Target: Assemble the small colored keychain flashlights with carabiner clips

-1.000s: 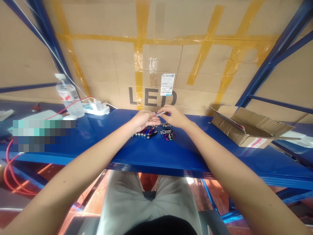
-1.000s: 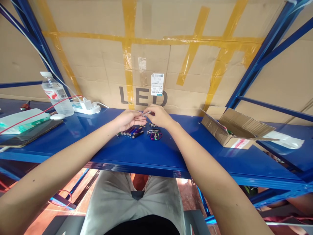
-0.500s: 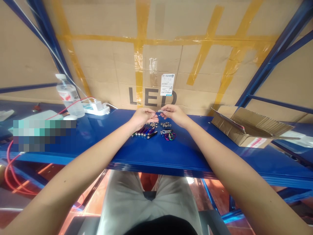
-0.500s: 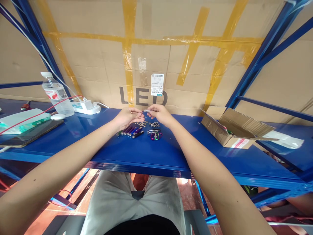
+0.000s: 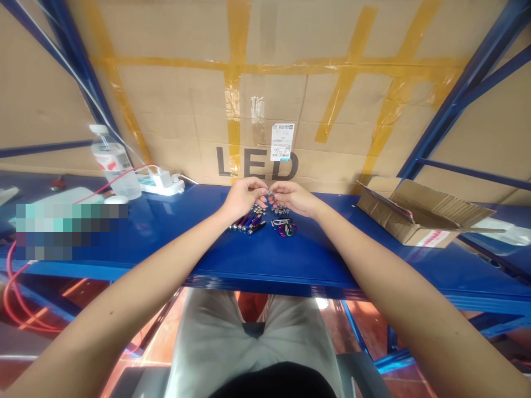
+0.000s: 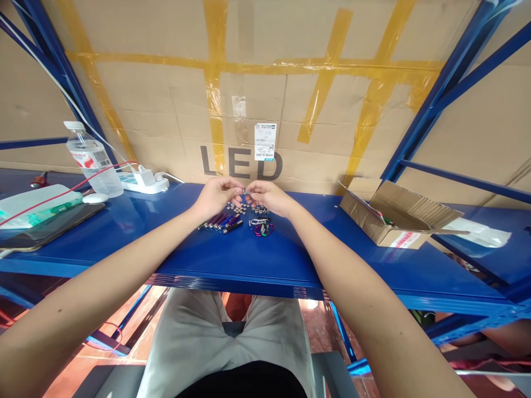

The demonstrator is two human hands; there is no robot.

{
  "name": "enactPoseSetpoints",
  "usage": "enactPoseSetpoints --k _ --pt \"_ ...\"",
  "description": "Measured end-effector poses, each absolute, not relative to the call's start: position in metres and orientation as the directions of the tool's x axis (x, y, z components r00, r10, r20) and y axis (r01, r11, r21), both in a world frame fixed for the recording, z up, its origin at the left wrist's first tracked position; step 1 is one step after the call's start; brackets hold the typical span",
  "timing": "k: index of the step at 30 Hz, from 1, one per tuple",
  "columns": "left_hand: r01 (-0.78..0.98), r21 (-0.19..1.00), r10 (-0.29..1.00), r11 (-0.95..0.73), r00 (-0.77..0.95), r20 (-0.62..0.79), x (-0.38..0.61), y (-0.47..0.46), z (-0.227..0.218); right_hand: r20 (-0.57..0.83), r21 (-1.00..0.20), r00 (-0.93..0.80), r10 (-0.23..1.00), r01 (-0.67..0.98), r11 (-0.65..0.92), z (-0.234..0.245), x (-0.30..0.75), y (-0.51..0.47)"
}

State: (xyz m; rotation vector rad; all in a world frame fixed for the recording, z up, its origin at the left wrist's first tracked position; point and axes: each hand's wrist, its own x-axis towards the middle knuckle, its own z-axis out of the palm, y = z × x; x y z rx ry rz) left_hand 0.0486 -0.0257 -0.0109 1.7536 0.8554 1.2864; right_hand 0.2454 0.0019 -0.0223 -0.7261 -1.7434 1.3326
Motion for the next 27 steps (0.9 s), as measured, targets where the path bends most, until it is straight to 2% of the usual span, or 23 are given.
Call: enactPoseSetpoints --k 10,27 --pt "0.148 0.835 0.832 -0.530 0.280 0.479 0.0481 -0.0243 -0.0154 0.318 -0.933 -0.483 0.816 -0.004 0.361 -0.0239 0.2429 0.0033" --pt "0.081 0.861 0.842 -0.502 0.272 0.465 0.0528 -0.0279 -0.0163 0.355 -0.925 -0.483 0.800 -0.060 0.375 -0.0250 0.2426 0.0032"
